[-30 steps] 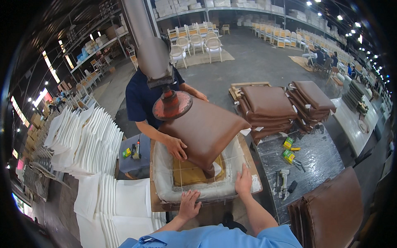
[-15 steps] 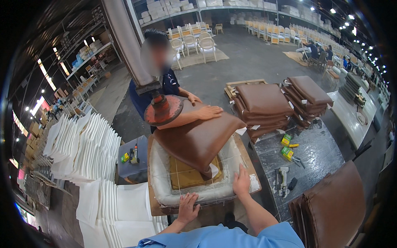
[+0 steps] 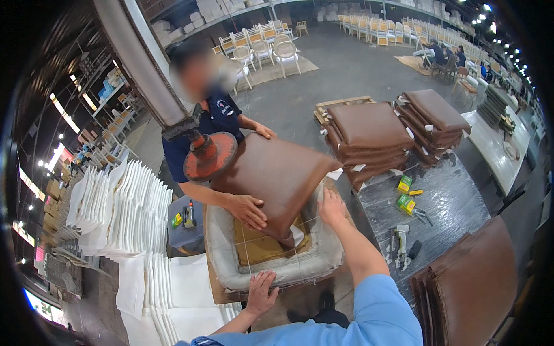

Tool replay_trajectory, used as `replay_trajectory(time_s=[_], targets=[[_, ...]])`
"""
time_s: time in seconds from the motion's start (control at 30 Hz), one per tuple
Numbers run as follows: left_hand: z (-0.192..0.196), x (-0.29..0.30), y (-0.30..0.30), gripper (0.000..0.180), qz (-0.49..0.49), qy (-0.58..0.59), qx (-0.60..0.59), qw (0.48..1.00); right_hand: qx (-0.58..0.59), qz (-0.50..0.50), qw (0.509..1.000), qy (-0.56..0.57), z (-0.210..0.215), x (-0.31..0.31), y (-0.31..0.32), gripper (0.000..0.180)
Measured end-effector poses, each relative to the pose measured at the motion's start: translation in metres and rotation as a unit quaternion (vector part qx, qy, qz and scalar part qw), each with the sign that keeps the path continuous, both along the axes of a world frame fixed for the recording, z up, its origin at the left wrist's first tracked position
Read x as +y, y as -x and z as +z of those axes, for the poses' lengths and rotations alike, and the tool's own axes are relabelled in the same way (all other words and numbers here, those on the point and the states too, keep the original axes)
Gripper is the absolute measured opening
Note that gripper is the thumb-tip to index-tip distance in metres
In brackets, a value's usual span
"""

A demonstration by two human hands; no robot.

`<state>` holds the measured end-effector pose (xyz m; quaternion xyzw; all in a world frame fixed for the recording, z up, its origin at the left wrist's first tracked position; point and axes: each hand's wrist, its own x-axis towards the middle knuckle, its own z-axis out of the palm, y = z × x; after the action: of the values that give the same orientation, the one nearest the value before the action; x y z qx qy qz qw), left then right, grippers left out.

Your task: The person staples white foam padding onto a wooden chair seat base using a staple gun while a coworker assists. They then place a brown upholstered seat cover over the padded base and remove the finished unit from the press. The person repeats the process with another foam and seat base.

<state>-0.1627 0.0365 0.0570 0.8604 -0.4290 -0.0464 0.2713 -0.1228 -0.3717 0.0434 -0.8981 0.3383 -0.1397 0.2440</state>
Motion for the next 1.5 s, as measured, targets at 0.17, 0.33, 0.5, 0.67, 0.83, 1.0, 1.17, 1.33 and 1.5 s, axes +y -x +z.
replay_trajectory(time_s=[0.17,0.33,0.5,0.67,0.83,1.0,1.17,1.33,1.5], targets=[[-0.001,0.007,-0.006,0.056,0.025,0.004,0.013,1.0,0.02,0.001,0.997,-0.075,-0.01,0.008,0.001,0.075],[-0.002,0.014,-0.018,0.048,0.069,0.018,0.006,0.997,-0.037,-0.022,0.994,-0.103,-0.021,0.027,0.017,0.077],[-0.004,0.016,-0.022,0.042,0.085,0.039,-0.006,0.996,-0.051,-0.045,0.993,-0.094,-0.024,0.041,0.027,0.075],[-0.004,0.02,-0.029,0.041,0.083,0.044,-0.022,0.995,-0.067,-0.063,0.993,-0.078,-0.022,0.051,0.032,0.073],[-0.004,0.025,-0.038,0.043,0.081,0.022,-0.02,0.996,-0.11,-0.073,0.988,-0.076,-0.017,0.068,0.04,0.072],[-0.005,-0.029,-0.016,0.052,-0.001,0.103,0.024,0.994,-0.096,-0.094,0.989,-0.053,-0.024,0.093,0.054,0.073],[-0.007,-0.078,0.012,0.066,-0.057,0.072,0.028,0.995,-0.122,-0.126,0.983,-0.049,-0.035,0.143,0.064,0.079],[-0.008,-0.066,0.024,0.08,-0.055,-0.044,0.066,0.995,-0.1,-0.135,0.982,-0.089,-0.039,0.18,0.084,0.088],[-0.002,-0.049,0.013,0.086,-0.094,-0.092,0.073,0.989,-0.12,-0.145,0.978,-0.088,-0.033,0.19,0.093,0.095]])
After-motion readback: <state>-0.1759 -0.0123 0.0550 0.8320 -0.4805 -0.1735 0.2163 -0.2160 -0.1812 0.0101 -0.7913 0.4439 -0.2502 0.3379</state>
